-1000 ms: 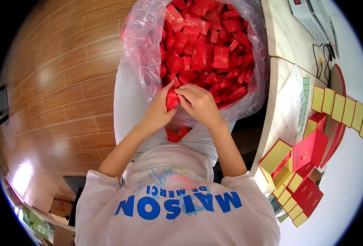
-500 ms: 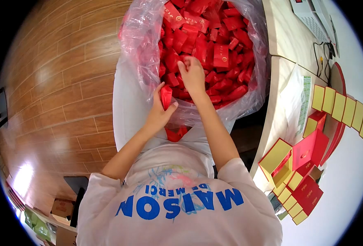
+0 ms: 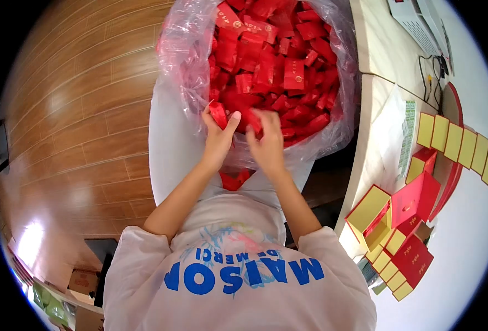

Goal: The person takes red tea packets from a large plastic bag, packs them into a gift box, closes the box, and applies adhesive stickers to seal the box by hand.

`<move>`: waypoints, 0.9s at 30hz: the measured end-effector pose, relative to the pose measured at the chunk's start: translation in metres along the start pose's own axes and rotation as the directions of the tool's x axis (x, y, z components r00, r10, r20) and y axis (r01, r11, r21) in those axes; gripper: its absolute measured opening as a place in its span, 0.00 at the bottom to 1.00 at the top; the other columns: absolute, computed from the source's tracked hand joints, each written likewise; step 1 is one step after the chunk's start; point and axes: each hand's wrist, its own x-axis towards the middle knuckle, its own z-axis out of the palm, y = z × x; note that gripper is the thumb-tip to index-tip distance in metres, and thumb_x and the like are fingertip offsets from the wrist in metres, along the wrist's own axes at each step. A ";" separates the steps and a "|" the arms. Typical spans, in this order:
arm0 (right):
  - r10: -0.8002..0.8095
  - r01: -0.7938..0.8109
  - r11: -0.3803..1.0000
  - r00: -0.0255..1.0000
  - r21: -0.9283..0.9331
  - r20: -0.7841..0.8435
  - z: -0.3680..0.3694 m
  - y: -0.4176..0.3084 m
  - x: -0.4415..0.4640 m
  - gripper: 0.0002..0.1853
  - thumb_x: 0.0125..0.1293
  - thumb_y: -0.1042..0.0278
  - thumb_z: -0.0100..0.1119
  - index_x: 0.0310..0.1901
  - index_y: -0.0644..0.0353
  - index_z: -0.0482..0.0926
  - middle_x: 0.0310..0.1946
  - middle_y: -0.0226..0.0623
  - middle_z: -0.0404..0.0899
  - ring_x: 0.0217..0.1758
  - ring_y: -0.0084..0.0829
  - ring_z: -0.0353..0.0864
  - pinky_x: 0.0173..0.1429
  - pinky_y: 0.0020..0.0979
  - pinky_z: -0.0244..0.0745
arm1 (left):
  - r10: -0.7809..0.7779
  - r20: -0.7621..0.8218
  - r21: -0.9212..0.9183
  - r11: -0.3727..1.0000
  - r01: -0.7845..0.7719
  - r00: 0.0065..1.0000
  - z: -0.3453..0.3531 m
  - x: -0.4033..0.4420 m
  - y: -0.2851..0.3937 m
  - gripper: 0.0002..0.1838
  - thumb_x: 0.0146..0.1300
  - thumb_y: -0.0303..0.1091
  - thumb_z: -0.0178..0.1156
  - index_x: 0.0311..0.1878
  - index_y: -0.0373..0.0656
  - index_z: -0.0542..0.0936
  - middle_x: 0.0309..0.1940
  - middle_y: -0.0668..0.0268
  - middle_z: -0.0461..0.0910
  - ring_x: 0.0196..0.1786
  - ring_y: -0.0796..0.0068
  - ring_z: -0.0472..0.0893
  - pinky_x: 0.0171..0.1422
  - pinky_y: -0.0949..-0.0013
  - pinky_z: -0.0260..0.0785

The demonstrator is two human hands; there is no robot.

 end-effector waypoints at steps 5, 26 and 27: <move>0.035 -0.108 0.968 0.952 0.228 0.305 -0.015 -0.004 -0.026 0.18 0.61 0.69 0.61 0.52 0.63 0.76 0.48 0.48 0.73 0.49 0.47 0.77 0.52 0.40 0.74 | -0.130 0.053 -0.005 0.991 0.130 0.990 -0.004 -0.003 0.003 0.41 0.65 0.42 0.64 0.71 0.46 0.48 0.51 0.61 0.73 0.50 0.70 0.76 0.56 0.66 0.70; 0.501 -0.470 0.733 0.862 0.492 0.076 -0.009 0.062 0.011 0.20 0.62 0.72 0.61 0.52 0.64 0.66 0.43 0.45 0.81 0.46 0.31 0.80 0.53 0.33 0.74 | -0.069 0.123 -0.024 0.997 0.073 0.990 -0.047 -0.025 0.016 0.41 0.63 0.32 0.64 0.73 0.50 0.50 0.50 0.61 0.72 0.46 0.73 0.77 0.49 0.65 0.76; 0.419 -0.420 0.818 0.903 0.393 0.094 -0.029 0.047 0.010 0.19 0.62 0.69 0.61 0.52 0.64 0.69 0.43 0.45 0.82 0.46 0.32 0.81 0.53 0.33 0.74 | 0.044 0.178 0.093 0.994 -0.061 0.983 -0.048 -0.018 0.017 0.42 0.63 0.33 0.65 0.73 0.49 0.50 0.51 0.61 0.72 0.48 0.73 0.76 0.54 0.66 0.73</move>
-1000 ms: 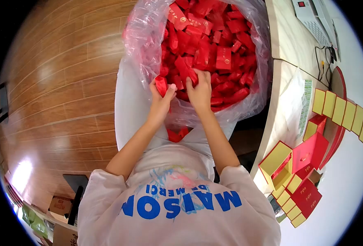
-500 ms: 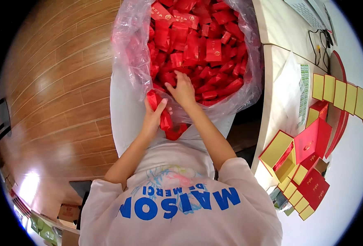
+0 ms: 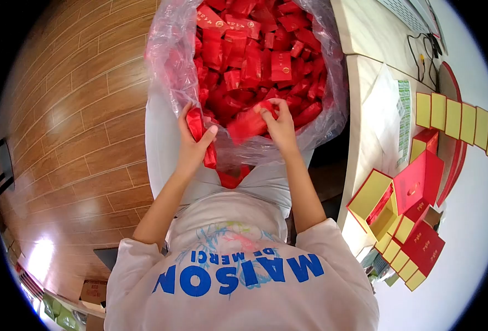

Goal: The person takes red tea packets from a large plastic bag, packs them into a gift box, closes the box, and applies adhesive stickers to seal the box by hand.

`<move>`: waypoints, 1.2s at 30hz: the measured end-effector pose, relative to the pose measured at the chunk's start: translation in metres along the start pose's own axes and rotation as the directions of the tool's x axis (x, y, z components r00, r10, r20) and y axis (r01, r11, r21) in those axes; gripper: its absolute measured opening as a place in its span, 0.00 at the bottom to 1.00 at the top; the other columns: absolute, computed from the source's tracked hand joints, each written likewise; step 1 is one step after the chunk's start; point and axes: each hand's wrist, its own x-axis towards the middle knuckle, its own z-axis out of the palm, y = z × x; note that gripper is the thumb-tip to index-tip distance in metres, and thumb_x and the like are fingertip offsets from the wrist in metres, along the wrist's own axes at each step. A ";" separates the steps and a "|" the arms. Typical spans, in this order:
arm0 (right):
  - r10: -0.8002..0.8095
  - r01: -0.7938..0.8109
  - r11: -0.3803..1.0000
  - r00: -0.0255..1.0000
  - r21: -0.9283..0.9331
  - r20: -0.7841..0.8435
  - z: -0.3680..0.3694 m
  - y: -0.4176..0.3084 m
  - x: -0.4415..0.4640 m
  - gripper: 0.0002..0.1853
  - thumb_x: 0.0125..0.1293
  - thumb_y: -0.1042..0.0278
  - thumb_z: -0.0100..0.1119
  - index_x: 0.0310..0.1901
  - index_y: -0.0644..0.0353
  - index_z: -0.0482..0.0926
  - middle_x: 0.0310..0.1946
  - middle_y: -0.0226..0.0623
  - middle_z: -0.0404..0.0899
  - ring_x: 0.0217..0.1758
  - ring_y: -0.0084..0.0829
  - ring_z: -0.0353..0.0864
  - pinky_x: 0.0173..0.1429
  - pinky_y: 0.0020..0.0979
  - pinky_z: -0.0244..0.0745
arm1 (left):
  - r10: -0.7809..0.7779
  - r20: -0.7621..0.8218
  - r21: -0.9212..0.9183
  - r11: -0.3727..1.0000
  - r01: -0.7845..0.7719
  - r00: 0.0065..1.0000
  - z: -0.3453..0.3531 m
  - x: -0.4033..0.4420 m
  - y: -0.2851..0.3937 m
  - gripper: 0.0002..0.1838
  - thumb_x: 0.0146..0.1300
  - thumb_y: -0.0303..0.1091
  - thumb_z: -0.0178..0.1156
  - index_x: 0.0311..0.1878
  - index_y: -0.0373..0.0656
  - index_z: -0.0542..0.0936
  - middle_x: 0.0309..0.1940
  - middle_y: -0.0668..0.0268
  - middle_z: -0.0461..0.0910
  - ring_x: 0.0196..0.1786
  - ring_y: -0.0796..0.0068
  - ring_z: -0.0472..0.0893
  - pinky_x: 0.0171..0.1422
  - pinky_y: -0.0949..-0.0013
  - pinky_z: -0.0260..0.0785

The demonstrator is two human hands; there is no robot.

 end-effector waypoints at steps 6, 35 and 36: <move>0.031 0.011 0.978 0.980 -0.207 0.197 0.006 -0.016 -0.013 0.19 0.65 0.55 0.57 0.47 0.64 0.77 0.43 0.46 0.82 0.46 0.40 0.83 0.51 0.36 0.75 | -0.024 0.414 0.334 0.934 -0.127 0.910 0.029 0.008 0.007 0.46 0.63 0.43 0.65 0.75 0.43 0.48 0.68 0.51 0.61 0.71 0.62 0.63 0.74 0.61 0.55; -0.130 -0.186 0.588 0.939 -0.788 -0.319 -0.003 0.000 0.144 0.33 0.58 0.53 0.68 0.58 0.67 0.68 0.54 0.50 0.75 0.59 0.46 0.73 0.61 0.41 0.73 | -0.281 0.211 0.066 0.960 0.273 0.936 0.033 0.011 0.022 0.50 0.60 0.35 0.68 0.77 0.51 0.44 0.58 0.59 0.72 0.54 0.67 0.79 0.64 0.61 0.67; -0.102 -0.222 0.568 0.936 -0.792 -0.336 -0.002 -0.004 0.142 0.31 0.59 0.55 0.67 0.57 0.68 0.69 0.53 0.49 0.77 0.60 0.45 0.73 0.61 0.40 0.73 | -0.308 0.189 0.029 0.951 0.308 0.932 0.035 0.010 0.027 0.49 0.61 0.35 0.67 0.77 0.51 0.44 0.57 0.59 0.73 0.52 0.67 0.80 0.63 0.60 0.68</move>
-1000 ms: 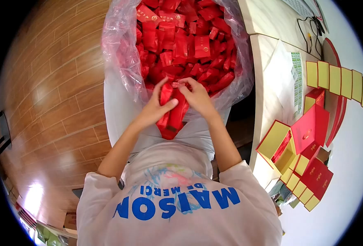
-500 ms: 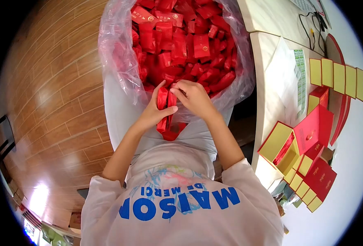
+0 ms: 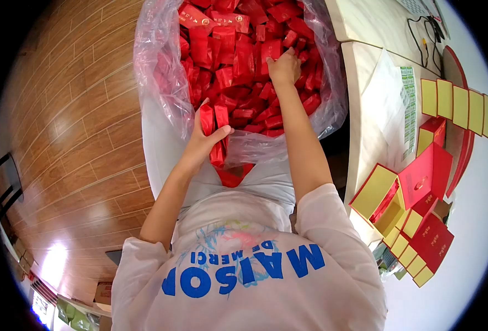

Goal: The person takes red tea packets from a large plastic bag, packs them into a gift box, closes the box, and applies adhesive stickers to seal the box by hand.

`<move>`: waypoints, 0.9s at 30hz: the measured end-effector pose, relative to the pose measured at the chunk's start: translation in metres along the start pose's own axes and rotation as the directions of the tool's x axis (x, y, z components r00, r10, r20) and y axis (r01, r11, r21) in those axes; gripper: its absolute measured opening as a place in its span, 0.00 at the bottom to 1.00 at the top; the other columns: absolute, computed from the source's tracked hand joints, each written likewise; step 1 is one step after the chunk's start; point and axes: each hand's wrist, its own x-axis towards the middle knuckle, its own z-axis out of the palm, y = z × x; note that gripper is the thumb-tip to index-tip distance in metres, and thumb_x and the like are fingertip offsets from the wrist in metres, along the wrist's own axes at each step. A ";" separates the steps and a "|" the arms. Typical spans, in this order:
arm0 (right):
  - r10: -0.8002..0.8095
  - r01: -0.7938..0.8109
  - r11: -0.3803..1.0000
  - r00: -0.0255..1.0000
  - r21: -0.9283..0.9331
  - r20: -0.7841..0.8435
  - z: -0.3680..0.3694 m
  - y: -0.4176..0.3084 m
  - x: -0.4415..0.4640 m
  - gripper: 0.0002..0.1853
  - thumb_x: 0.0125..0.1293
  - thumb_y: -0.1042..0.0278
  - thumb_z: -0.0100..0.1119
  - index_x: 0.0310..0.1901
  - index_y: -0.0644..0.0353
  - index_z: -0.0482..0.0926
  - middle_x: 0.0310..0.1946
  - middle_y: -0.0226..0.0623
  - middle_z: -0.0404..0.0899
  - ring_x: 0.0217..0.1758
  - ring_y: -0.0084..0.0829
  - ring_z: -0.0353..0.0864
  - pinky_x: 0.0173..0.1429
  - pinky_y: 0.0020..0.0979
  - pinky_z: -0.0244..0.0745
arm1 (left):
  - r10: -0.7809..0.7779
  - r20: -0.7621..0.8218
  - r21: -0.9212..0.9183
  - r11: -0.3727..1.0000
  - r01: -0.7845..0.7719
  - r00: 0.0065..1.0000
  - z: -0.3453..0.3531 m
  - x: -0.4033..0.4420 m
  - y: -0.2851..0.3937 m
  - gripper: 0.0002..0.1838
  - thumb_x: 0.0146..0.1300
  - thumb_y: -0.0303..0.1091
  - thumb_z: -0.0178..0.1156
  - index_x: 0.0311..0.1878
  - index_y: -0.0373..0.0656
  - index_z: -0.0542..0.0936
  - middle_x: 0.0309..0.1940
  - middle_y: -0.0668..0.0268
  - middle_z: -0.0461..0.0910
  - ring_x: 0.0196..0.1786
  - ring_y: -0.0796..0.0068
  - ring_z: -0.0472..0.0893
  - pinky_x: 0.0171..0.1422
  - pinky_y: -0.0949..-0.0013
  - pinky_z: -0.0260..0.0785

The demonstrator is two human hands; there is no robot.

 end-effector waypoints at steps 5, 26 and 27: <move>-0.087 0.078 0.988 0.994 0.131 0.064 -0.004 0.017 -0.014 0.16 0.61 0.66 0.62 0.48 0.64 0.76 0.48 0.45 0.80 0.58 0.47 0.74 0.59 0.42 0.72 | 0.038 -0.048 -0.068 0.997 -0.041 0.998 -0.005 0.004 -0.007 0.45 0.62 0.36 0.66 0.75 0.48 0.48 0.55 0.59 0.74 0.52 0.67 0.81 0.58 0.62 0.72; -0.083 0.261 0.696 0.955 0.669 -0.286 -0.242 0.095 -0.221 0.18 0.69 0.65 0.57 0.57 0.62 0.74 0.42 0.47 0.77 0.41 0.38 0.79 0.43 0.32 0.75 | 0.298 0.614 0.016 0.921 -0.389 0.731 0.168 -0.064 0.061 0.47 0.62 0.31 0.65 0.76 0.48 0.44 0.67 0.60 0.62 0.67 0.70 0.67 0.70 0.63 0.60; -0.097 0.268 0.633 0.958 0.726 -0.270 -0.258 0.109 -0.227 0.20 0.71 0.63 0.55 0.62 0.60 0.73 0.45 0.45 0.77 0.43 0.34 0.78 0.47 0.30 0.74 | 0.371 0.657 0.009 0.866 -0.499 0.656 0.186 -0.070 0.063 0.46 0.61 0.30 0.65 0.76 0.47 0.45 0.67 0.59 0.63 0.67 0.69 0.68 0.70 0.62 0.61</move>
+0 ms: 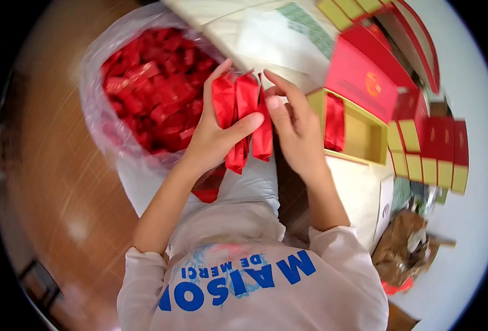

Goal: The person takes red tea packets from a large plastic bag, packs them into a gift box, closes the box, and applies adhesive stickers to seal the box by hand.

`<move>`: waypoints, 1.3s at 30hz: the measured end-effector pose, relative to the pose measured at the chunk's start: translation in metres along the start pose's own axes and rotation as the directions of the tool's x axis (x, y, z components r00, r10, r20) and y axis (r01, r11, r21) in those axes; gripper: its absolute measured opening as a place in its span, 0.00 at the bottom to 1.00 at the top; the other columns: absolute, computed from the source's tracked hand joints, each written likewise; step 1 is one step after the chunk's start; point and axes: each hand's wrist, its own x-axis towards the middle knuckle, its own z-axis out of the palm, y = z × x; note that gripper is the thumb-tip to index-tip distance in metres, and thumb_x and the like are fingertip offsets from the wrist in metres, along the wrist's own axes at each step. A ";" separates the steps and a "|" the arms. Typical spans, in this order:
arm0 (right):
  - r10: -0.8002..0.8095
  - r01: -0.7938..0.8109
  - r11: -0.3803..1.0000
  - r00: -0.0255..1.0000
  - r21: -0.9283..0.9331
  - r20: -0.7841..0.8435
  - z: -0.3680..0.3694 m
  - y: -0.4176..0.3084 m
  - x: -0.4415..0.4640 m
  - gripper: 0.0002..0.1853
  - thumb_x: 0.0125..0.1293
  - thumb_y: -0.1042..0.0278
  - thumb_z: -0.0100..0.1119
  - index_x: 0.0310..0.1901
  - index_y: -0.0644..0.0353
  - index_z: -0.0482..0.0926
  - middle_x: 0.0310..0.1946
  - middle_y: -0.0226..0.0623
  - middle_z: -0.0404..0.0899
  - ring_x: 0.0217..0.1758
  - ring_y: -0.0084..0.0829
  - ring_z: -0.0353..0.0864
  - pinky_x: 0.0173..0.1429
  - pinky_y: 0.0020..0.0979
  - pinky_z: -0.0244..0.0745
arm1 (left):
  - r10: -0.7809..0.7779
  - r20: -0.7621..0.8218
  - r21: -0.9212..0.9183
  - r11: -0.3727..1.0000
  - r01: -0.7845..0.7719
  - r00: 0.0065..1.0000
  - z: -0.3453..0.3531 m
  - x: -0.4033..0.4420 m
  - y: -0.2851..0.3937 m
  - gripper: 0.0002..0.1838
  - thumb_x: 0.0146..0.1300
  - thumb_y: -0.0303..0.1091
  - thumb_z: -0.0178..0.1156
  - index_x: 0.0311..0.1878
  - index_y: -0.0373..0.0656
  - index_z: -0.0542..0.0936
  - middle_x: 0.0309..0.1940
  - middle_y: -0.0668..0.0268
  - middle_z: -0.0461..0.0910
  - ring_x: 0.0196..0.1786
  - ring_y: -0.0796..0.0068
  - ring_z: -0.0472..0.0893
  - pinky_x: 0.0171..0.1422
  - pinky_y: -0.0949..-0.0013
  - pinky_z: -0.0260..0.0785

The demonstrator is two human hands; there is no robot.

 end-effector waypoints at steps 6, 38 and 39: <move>-0.009 0.047 0.987 0.969 0.151 -0.245 -0.133 0.007 -0.017 0.23 0.73 0.63 0.52 0.66 0.61 0.69 0.53 0.34 0.77 0.51 0.24 0.75 0.58 0.25 0.68 | 0.246 0.348 0.100 0.950 -0.297 0.905 0.127 0.068 -0.001 0.43 0.59 0.38 0.69 0.70 0.43 0.52 0.62 0.50 0.65 0.65 0.60 0.70 0.67 0.62 0.65; 0.263 -0.235 0.957 0.949 0.170 -0.172 -0.180 0.114 -0.045 0.19 0.69 0.59 0.60 0.56 0.61 0.75 0.37 0.29 0.77 0.39 0.16 0.71 0.43 0.20 0.66 | 0.297 0.408 0.738 0.449 -0.504 0.863 0.169 0.097 -0.077 0.12 0.68 0.42 0.56 0.43 0.42 0.76 0.39 0.62 0.73 0.46 0.59 0.72 0.52 0.58 0.61; 0.245 -0.214 0.960 0.954 0.183 -0.172 -0.179 0.115 -0.044 0.19 0.70 0.59 0.59 0.56 0.61 0.75 0.36 0.28 0.76 0.38 0.16 0.70 0.43 0.19 0.66 | 0.279 0.401 0.746 0.453 -0.487 0.873 0.169 0.096 -0.077 0.12 0.68 0.42 0.56 0.42 0.42 0.76 0.39 0.62 0.73 0.45 0.59 0.72 0.51 0.58 0.61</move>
